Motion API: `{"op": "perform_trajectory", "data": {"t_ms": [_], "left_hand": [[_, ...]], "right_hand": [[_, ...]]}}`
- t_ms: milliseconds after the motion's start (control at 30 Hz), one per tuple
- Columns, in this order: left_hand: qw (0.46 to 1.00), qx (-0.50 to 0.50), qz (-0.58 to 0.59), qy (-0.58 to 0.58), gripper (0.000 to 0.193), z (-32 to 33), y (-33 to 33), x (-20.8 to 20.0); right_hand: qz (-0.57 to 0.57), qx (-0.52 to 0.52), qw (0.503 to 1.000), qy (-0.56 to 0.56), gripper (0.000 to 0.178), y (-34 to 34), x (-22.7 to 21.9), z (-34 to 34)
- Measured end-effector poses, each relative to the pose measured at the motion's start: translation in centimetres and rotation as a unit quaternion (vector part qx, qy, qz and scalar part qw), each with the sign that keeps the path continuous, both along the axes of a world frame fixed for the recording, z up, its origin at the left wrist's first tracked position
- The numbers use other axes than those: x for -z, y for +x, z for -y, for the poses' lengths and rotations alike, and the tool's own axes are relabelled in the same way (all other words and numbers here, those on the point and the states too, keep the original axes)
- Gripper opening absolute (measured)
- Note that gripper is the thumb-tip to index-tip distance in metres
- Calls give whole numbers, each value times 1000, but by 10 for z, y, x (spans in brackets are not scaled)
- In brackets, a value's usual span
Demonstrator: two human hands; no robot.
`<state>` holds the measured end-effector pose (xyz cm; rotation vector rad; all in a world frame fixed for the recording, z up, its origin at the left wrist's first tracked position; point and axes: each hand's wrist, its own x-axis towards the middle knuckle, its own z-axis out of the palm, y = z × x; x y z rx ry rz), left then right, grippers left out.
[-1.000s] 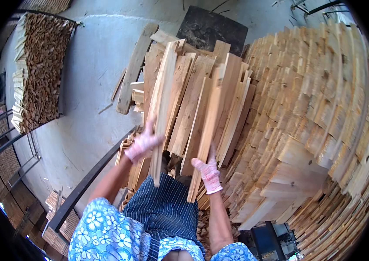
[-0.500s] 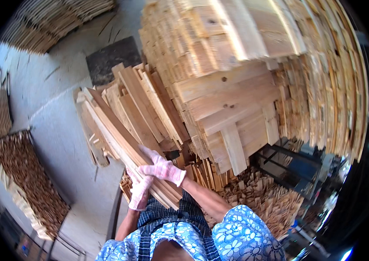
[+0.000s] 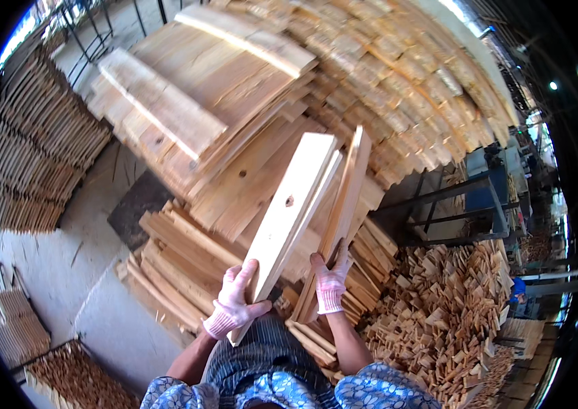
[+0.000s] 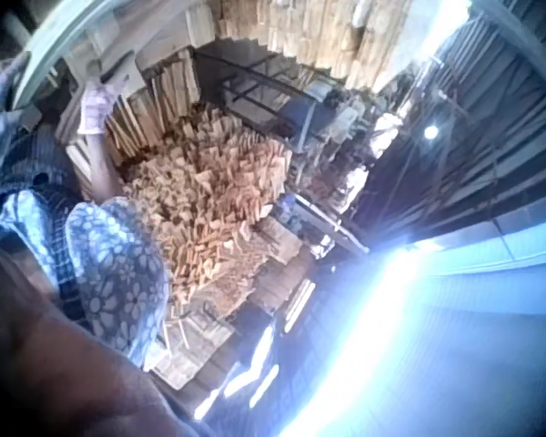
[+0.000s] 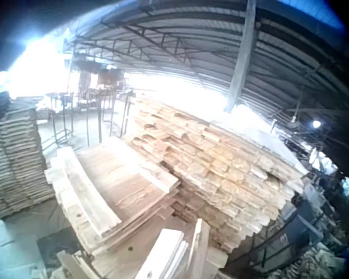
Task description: The person picks up wooden planks from a large pile and stacks them onto a growing stack. They wear pink gloves and repeatedly lift, align, and place the planks by hand.
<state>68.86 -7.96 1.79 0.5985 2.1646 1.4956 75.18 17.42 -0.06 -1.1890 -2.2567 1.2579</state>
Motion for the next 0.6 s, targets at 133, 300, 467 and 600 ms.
{"op": "perform_trajectory", "data": {"t_ms": [133,300,467,600], "left_hand": [[981,50,29,-184,93,-116,-70,-15],[907,-27,-190,-374,82,-204,-125,93],[863,-5,-239,-444,92,-226,-118,101],[913,-18,-136,-383,84,-202,-133,84]], "right_hand": [[262,104,956,86,100,-39,45,-64],[347,-33,928,131,87,-48,70,-81],[73,51,991,97,90,-30,105,-155],[211,73,975,-17,92,-95,90,-134]]}}
